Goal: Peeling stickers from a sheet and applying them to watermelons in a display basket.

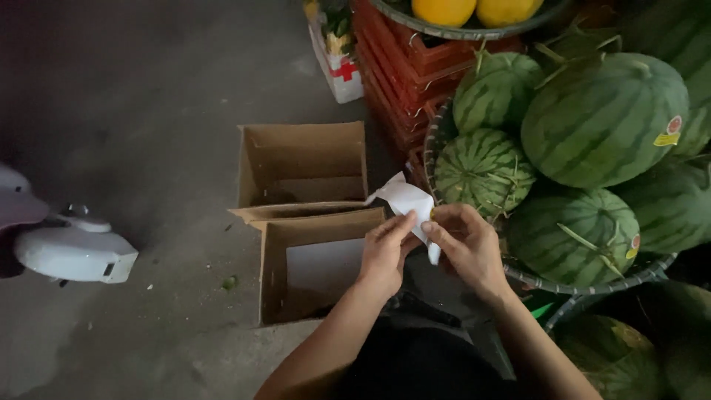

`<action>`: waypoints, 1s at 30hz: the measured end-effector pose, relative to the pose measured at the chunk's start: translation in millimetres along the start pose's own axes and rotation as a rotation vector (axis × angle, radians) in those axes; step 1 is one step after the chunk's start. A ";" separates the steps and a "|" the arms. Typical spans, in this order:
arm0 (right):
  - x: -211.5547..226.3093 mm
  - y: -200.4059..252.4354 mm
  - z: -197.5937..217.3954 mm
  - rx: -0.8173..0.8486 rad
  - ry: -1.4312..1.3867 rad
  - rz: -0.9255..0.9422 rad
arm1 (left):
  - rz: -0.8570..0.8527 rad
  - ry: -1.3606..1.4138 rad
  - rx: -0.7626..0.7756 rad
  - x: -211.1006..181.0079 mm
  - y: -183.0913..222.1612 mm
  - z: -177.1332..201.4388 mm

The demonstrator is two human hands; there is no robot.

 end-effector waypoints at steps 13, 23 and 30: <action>24.0 24.0 -19.4 -0.072 -0.228 -0.096 | -0.059 -0.023 0.120 -16.9 -11.6 11.6; -8.2 11.8 -49.8 -0.021 -0.399 -0.226 | -0.030 -0.112 0.223 -17.0 -13.3 39.9; -13.2 18.7 -59.2 0.036 -0.404 -0.406 | -0.057 -0.093 0.181 -4.7 -37.2 62.9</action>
Point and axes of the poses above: each hand's wrist, its own y-axis away from the middle knuckle, its own z-axis out of the back of the hand, x = y × z, the point moved 6 cm from there along -y, towards the middle knuckle, and after that the axes turned 14 degrees about -z, right-handed, at the moved point
